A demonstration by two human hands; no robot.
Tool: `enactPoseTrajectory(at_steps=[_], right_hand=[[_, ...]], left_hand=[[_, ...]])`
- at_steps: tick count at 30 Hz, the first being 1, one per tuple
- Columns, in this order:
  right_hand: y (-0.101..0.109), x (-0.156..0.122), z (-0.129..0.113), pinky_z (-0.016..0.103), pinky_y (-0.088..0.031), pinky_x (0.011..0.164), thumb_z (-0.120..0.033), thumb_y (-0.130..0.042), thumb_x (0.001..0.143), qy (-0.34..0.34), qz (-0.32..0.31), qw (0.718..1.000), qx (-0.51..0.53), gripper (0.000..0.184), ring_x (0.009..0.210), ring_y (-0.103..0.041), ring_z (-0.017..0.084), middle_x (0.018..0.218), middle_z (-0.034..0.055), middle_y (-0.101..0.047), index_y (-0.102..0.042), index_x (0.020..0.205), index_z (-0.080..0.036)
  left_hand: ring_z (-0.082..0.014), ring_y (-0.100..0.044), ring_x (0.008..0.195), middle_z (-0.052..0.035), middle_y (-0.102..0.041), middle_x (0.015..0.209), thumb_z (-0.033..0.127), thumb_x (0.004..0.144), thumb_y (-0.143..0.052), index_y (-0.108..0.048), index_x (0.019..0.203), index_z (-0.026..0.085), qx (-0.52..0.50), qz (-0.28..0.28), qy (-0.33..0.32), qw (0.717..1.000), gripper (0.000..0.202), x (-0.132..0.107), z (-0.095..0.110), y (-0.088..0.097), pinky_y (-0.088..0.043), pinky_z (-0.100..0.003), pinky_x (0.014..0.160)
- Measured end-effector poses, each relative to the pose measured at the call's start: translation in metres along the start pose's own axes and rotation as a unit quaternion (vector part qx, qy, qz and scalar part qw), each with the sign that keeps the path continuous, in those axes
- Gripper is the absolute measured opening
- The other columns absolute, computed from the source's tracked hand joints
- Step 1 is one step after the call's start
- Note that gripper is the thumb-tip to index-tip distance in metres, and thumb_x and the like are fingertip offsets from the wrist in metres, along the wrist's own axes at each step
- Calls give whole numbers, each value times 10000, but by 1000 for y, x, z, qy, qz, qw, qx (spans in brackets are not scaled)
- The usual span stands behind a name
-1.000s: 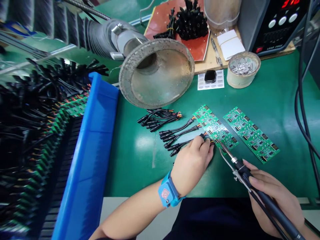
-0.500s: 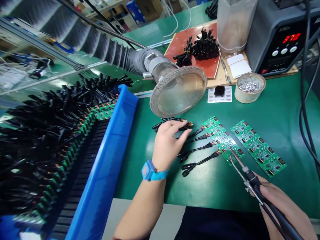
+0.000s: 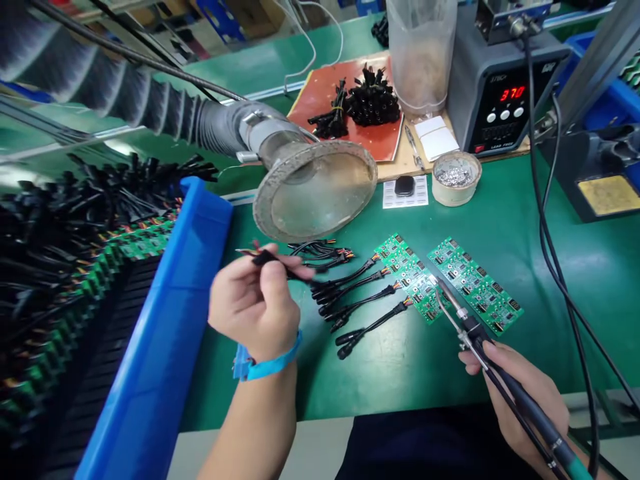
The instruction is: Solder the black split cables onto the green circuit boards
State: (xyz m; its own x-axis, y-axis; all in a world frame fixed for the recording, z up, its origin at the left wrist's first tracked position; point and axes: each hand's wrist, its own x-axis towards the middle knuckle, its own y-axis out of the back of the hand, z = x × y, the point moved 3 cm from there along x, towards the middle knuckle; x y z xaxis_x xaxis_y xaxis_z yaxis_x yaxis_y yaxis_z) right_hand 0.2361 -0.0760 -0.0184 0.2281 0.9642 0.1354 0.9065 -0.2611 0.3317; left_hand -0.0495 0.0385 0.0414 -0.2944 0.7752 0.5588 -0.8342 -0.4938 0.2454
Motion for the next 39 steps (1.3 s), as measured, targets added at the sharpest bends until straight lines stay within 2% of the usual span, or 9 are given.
enactPoseTrajectory(at_steps=[2, 4, 6, 8, 12, 18, 24, 33, 39], right_hand=[[-5, 5, -1, 335, -596, 615, -378, -550, 836, -11, -19, 1000, 10, 193, 686, -684, 224, 778, 33, -694, -679, 925, -265], [-12, 12, -4, 344, -592, 680, -370, -538, 848, -17, -19, 1000, 16, 215, 760, -684, 229, 844, 50, -695, -666, 968, -247], [-20, 21, -11, 354, -573, 773, -337, -591, 821, -20, -5, 1000, 16, 250, 856, -670, 227, 935, 53, -687, -634, 1047, -240], [-29, 31, -20, 338, -554, 825, -291, -643, 790, -39, -10, 999, 18, 337, 924, -651, 211, 993, 44, -676, -593, 1120, -250], [-46, 43, -29, 282, -574, 751, -277, -670, 772, -97, -63, 991, 72, 395, 908, -653, 189, 1000, 25, -670, -566, 1154, -292], [-55, 48, -33, 253, -591, 653, -264, -687, 758, -106, -42, 987, 113, 339, 795, -673, 180, 919, 20, -682, -604, 1085, -299], [-58, 45, -37, 252, -588, 641, -245, -704, 746, -128, -48, 983, 121, 309, 788, -670, 175, 890, 19, -682, -612, 1039, -275], [-61, 42, -19, 283, -585, 656, -235, -718, 732, -124, -55, 969, 206, 366, 784, -666, 175, 901, 21, -666, -578, 1069, -272], [-63, 44, -27, 264, -570, 590, -272, -662, 783, -88, -76, 975, 189, 340, 667, -647, 140, 839, -1, -626, -526, 1094, -269]], left_hand=[[-111, -619, 462, 4, -660, 704, 324, 873, -540, -528, 927, 183, -153, -163, 161, 961, 152, -14, 7, -18, -504, -234, 449], [-158, -651, 495, -10, -663, 667, 390, 856, -550, -496, 886, 177, -268, -357, 360, 819, 222, -39, 14, -41, -507, -245, 422], [-182, -681, 600, -30, -670, 687, 444, 813, -594, -483, 853, 168, -321, -445, 464, 696, 300, -62, 21, -57, -538, -262, 498], [-170, -682, 652, -38, -677, 709, 479, 761, -643, -491, 841, 160, -337, -459, 496, 655, 363, -75, 22, -67, -546, -265, 570], [-133, -654, 652, -49, -681, 745, 484, 757, -643, -525, 835, 143, -332, -461, 487, 663, 369, -84, 18, -72, -528, -259, 626], [-131, -641, 674, -48, -673, 754, 479, 774, -624, -546, 849, 138, -337, -467, 469, 670, 358, -83, 20, -70, -510, -272, 659], [-124, -627, 628, -9, -647, 656, 401, 675, -743, -555, 764, 136, -322, -419, 471, 707, 337, -82, 19, -71, -492, -253, 641], [-143, -657, 604, -29, -659, 691, 386, 656, -762, -591, 769, 113, -362, -422, 547, 626, 340, -82, 17, -68, -499, -240, 586], [-129, -637, 563, -37, -642, 637, 409, 700, -718, -619, 713, 100, -346, -468, 526, 620, 325, -79, 21, -66, -476, -223, 568]])
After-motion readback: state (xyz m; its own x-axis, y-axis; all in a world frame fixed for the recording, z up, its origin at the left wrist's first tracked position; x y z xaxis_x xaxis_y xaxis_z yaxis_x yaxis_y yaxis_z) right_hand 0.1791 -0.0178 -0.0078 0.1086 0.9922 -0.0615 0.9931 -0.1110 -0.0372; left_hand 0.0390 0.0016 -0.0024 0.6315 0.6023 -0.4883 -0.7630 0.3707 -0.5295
